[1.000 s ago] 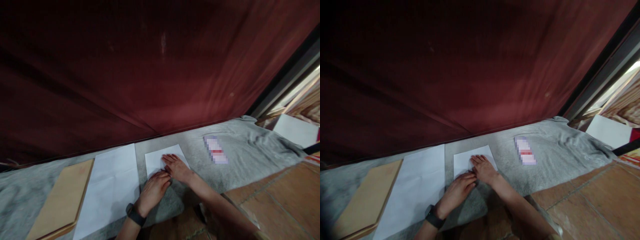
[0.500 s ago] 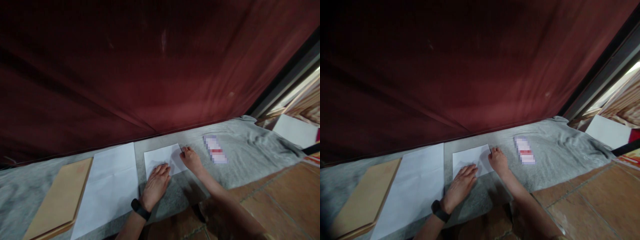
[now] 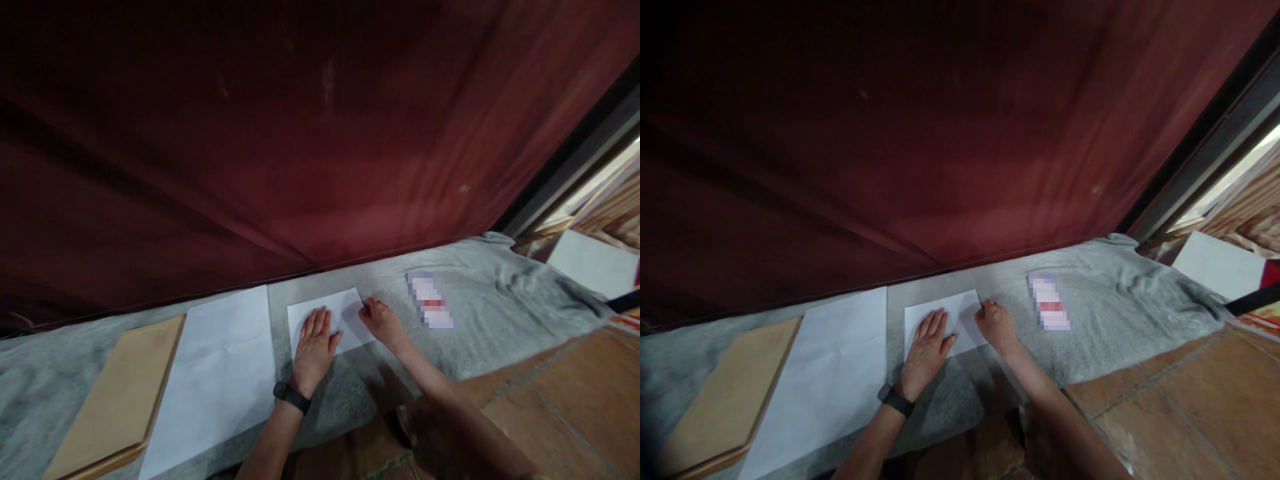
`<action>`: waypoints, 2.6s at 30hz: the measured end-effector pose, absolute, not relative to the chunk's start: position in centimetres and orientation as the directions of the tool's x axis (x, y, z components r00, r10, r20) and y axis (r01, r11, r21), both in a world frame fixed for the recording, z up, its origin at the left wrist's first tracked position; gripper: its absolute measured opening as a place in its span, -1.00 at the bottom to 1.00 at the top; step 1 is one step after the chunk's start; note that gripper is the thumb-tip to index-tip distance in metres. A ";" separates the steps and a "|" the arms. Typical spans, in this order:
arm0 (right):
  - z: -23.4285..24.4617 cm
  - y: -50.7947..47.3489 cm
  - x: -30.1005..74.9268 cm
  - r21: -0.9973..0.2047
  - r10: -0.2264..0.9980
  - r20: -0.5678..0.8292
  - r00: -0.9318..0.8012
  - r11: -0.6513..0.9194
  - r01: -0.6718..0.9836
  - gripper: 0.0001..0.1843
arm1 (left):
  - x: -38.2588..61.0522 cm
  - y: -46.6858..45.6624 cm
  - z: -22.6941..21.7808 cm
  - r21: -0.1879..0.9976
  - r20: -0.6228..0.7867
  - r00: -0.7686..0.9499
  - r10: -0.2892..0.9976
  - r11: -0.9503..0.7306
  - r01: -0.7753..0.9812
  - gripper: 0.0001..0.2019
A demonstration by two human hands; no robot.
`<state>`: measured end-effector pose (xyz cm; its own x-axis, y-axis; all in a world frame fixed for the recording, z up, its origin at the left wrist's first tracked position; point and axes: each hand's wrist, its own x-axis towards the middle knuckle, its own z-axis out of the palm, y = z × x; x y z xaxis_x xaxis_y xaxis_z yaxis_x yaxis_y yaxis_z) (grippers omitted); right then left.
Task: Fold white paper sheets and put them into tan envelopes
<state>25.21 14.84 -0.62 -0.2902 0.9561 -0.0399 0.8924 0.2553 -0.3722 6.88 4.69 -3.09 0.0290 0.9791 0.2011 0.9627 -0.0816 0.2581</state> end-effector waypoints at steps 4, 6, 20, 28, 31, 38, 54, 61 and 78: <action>-0.5 14.9 25.1 -0.440 0.963 -0.089 -0.255 0.192 0.877 -0.75 | 7.2 4.5 -3.7 0.229 0.237 0.012 0.972 -0.068 0.971 -0.44; -0.4 15.2 25.0 -0.499 0.954 -0.111 -0.278 0.188 0.846 -0.77 | 7.2 4.4 -3.8 0.225 0.240 0.015 0.971 -0.071 0.972 -0.43; 2.6 17.1 25.7 -0.946 0.976 0.155 -0.155 0.192 0.263 -0.75 | 3.6 5.1 -0.5 0.509 0.375 -0.299 0.877 0.075 0.857 -0.38; 7.1 12.2 26.3 -0.523 0.582 0.711 -0.394 0.813 0.257 -0.86 | 1.1 4.0 2.5 0.744 0.455 -0.491 0.743 -0.014 0.668 -0.22; 7.7 10.2 26.7 -0.301 0.348 0.804 -0.482 0.938 0.175 -0.77 | 0.7 3.1 3.2 0.707 0.479 -0.360 0.801 -0.108 0.699 -0.26; 8.3 10.4 27.7 -0.149 0.269 0.862 -0.429 0.945 0.292 -0.69 | 2.1 2.5 4.2 0.508 0.593 -0.107 0.798 -0.267 0.819 -0.63; 4.0 7.1 26.4 -0.120 0.215 0.554 -0.805 0.977 0.178 -0.78 | -0.1 2.9 0.8 0.382 0.300 0.070 0.951 -0.187 0.905 -0.41; 3.6 7.3 26.8 -0.265 0.370 0.398 -0.840 0.922 0.281 -0.83 | -0.6 0.5 -0.3 0.506 0.107 0.169 0.980 -0.200 0.839 -0.26; 2.2 11.5 25.7 -0.841 0.822 0.142 -0.551 0.394 0.371 -0.62 | 1.7 0.2 1.3 0.883 -0.245 -0.163 0.956 0.289 0.370 -0.68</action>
<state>25.73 11.47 2.23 -0.5512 0.8222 0.1420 0.3714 0.3941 -0.8407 1.66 0.25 1.27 -0.1630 0.9558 -0.2445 0.3700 0.2890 0.8829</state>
